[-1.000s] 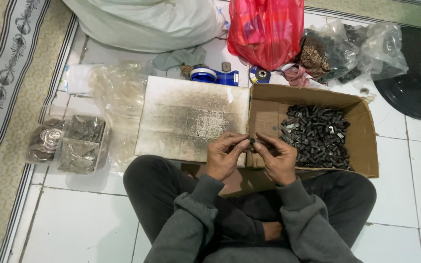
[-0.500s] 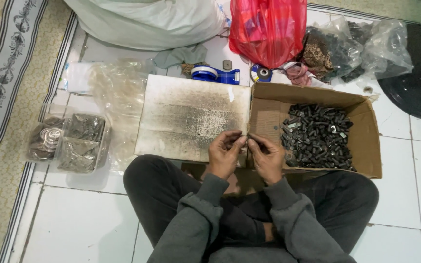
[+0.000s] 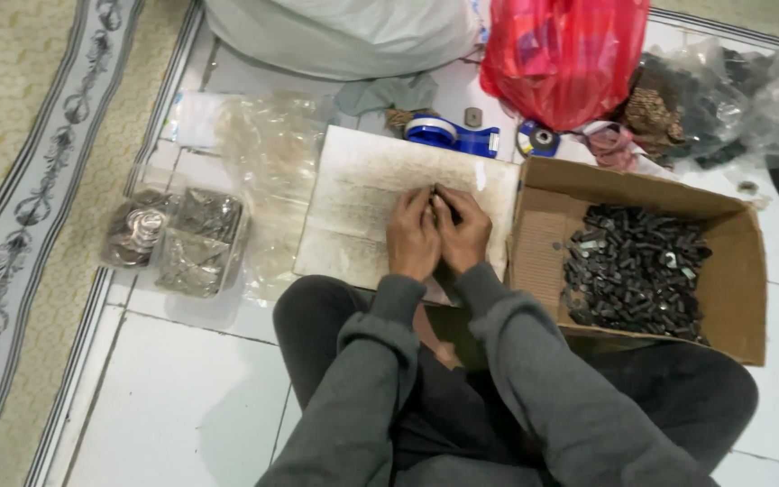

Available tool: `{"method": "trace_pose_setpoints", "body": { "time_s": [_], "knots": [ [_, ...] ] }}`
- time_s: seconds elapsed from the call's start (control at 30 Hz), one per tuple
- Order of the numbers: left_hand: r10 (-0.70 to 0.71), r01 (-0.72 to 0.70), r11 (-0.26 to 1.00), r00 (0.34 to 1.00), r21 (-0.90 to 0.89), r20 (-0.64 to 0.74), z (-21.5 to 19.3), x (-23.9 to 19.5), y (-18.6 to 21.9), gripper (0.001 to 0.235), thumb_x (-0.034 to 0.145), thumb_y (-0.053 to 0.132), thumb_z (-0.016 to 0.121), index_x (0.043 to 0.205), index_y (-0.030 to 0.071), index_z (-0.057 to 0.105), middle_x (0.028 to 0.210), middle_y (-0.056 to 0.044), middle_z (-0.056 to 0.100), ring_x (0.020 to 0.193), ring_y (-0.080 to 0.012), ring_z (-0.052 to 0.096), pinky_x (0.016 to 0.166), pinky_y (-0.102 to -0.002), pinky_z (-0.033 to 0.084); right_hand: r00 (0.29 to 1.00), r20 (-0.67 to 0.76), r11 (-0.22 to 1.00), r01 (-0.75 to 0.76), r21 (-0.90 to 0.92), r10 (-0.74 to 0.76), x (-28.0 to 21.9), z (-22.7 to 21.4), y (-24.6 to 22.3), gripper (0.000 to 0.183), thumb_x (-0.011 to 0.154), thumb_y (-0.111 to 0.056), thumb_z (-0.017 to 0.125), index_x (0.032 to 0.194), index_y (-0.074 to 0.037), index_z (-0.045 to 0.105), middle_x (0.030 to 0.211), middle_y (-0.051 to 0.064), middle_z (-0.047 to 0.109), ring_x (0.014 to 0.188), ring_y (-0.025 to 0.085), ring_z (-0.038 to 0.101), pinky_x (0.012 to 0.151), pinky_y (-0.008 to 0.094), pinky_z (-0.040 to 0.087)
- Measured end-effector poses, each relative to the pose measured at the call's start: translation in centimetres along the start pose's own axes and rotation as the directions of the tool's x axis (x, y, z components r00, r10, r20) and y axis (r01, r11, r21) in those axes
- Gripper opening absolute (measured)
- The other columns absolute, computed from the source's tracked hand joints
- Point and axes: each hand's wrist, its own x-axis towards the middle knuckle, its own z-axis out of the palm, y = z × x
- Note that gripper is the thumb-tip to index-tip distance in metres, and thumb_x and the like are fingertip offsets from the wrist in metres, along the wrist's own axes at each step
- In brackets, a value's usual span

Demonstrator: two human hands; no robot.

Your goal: The person sits on the floor and picks small black plastic clips from a cardboard box. They connect the clips together by hand to form a chain and place the assembled chain on a white board next to them.

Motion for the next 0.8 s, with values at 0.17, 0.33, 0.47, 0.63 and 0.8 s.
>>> {"method": "trace_pose_setpoints", "body": {
  "time_s": [0.17,0.33,0.47,0.63,0.8],
  "knots": [
    [-0.078,0.078,0.997,0.997,-0.026,0.001,-4.6,4.6,0.3,0.052,0.102,-0.004,0.042,0.154,-0.003,0.042,0.127,-0.031,0.066,0.118,-0.0538,0.065,0.101,-0.063,0.056,0.996,0.077,0.991,-0.059,0.121,0.049,2.7,5.1,-0.8,0.039,0.101,0.001,0.065,0.14,-0.001,0.063,0.114,0.026,0.075,0.108,0.044,0.073,0.09,0.053,0.062],
    [-0.239,0.24,0.971,0.971,-0.02,0.022,-6.2,6.7,-1.6,0.069,0.104,-0.001,0.039,0.168,0.007,0.011,0.132,-0.027,0.07,0.122,-0.0506,0.067,0.104,-0.062,0.054,0.973,0.174,0.956,-0.191,0.223,0.154,4.0,8.7,0.4,0.066,0.097,0.012,0.058,0.159,-0.003,0.04,0.121,0.026,0.074,0.111,0.037,0.074,0.096,0.045,0.065],
    [-0.285,0.284,0.959,0.957,0.023,0.055,-6.2,6.8,-3.5,0.068,0.103,-0.004,0.041,0.165,0.004,0.014,0.133,-0.026,0.069,0.123,-0.049,0.067,0.104,-0.06,0.057,0.949,0.231,0.973,-0.227,0.036,0.213,3.8,9.5,1.3,0.068,0.094,0.009,0.063,0.158,-0.006,0.044,0.12,0.02,0.077,0.108,0.032,0.076,0.093,0.043,0.066],
    [-0.293,0.291,0.956,0.955,0.033,0.057,-4.3,6.5,-7.1,0.064,0.101,-0.004,0.044,0.16,0.001,0.022,0.136,-0.023,0.068,0.128,-0.0459,0.063,0.107,-0.058,0.055,0.928,0.265,0.965,-0.257,-0.057,0.262,4.3,9.4,1.5,0.074,0.092,0.007,0.064,0.161,-0.009,0.04,0.124,0.014,0.077,0.107,0.024,0.078,0.092,0.036,0.065],
    [-0.305,0.304,0.952,0.952,0.044,0.031,-3.9,6.6,-7.5,0.053,0.104,0.0,0.043,0.155,0.003,0.031,0.135,-0.018,0.069,0.129,-0.0419,0.064,0.108,-0.054,0.056,0.908,0.303,0.956,-0.291,-0.037,0.288,4.5,9.3,1.4,0.074,0.094,0.008,0.062,0.162,-0.008,0.037,0.126,0.014,0.076,0.11,0.023,0.076,0.093,0.034,0.066]
  ]
}}
